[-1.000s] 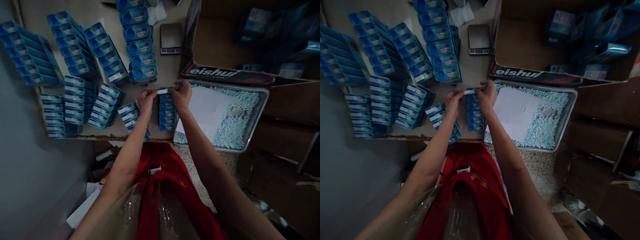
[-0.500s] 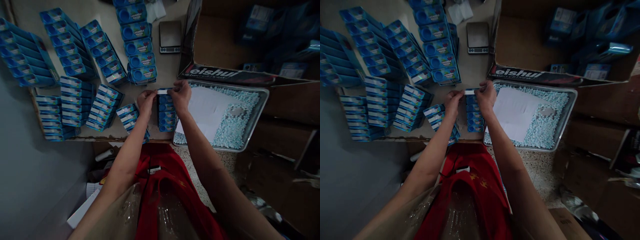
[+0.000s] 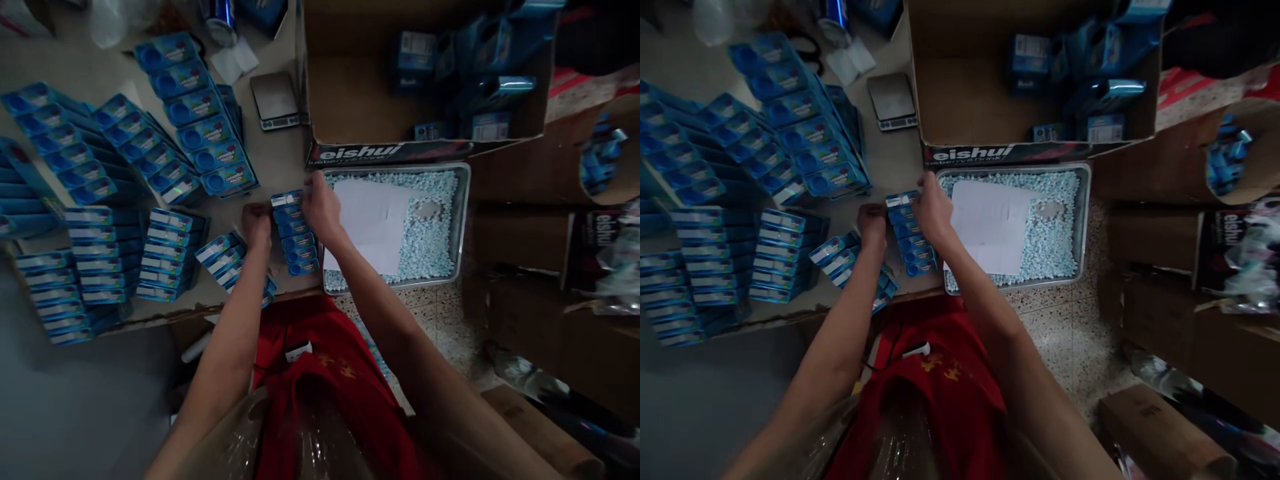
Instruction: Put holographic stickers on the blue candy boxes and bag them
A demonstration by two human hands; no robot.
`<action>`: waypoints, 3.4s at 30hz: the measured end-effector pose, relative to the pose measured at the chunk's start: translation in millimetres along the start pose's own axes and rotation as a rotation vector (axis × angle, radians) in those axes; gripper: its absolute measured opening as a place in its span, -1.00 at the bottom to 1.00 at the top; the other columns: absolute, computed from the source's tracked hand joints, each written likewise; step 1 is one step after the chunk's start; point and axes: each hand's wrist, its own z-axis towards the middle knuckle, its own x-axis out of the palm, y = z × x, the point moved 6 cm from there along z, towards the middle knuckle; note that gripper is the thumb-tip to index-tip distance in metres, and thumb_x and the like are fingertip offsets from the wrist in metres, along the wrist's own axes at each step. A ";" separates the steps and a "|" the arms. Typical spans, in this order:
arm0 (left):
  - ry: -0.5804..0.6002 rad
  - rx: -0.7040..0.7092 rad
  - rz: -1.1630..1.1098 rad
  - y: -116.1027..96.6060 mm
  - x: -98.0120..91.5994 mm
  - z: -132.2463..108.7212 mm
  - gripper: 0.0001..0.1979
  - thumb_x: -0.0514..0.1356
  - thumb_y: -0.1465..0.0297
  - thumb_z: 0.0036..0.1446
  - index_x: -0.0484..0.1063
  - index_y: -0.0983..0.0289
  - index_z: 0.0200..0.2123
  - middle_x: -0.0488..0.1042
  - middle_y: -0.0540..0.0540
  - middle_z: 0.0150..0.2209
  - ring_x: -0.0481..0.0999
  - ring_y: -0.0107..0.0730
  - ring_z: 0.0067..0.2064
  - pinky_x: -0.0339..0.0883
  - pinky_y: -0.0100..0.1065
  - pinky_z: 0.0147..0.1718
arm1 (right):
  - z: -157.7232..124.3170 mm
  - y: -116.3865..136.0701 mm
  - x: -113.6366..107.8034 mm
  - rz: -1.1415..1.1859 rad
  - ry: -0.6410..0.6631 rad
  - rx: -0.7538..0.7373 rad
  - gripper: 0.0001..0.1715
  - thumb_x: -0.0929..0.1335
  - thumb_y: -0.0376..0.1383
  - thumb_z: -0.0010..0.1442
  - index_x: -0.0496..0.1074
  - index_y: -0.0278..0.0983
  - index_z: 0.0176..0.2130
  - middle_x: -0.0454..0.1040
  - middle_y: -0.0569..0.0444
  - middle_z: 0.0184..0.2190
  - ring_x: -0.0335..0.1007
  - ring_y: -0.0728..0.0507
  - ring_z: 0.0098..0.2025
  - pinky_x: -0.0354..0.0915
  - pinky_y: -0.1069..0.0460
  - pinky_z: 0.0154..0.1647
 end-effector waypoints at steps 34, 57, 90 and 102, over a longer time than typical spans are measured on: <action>0.614 0.233 0.304 -67.0 150.3 -93.4 -0.85 0.37 0.51 -0.11 0.69 0.19 -0.40 0.67 0.05 -0.32 0.61 -0.11 -0.13 0.45 -0.19 0.02 | -46.8 -120.4 -89.8 -0.160 0.004 -0.245 -0.54 0.20 -0.26 0.47 0.45 -0.17 0.25 0.49 -0.14 0.20 0.35 -0.37 0.13 0.29 -0.31 0.14; 0.466 0.660 0.325 -89.3 142.4 -108.6 -0.69 0.48 0.28 0.05 0.61 0.19 -0.12 0.56 0.19 0.02 0.47 -0.02 0.19 0.31 -0.13 0.23 | -151.7 -92.4 -151.2 0.259 -0.205 0.236 -0.78 0.41 -0.11 0.31 0.57 -0.18 -0.27 0.32 0.18 -0.60 0.23 -0.07 -0.49 0.35 -0.09 -0.24; 0.190 -0.001 -0.125 -19.2 -32.6 -35.2 -0.86 0.44 0.39 0.01 0.54 0.27 -0.46 0.53 0.00 -0.53 0.56 -0.42 -0.50 0.45 -0.43 -0.46 | -44.0 8.5 -0.8 -0.068 0.183 0.171 -0.67 0.34 -0.10 0.33 0.64 -0.21 -0.14 0.64 -0.04 -0.28 0.50 -0.23 -0.24 0.24 -0.05 -0.21; 0.244 -0.131 -0.189 6.4 -21.7 -24.9 -0.76 0.48 0.31 -0.06 0.53 0.28 -0.40 0.56 0.01 -0.48 0.56 -0.42 -0.45 0.49 -0.39 -0.39 | -37.2 -1.9 11.6 -0.086 0.180 0.178 -0.74 0.37 -0.10 0.27 0.55 -0.21 -0.22 0.61 -0.04 -0.28 0.51 -0.23 -0.19 0.28 -0.09 -0.14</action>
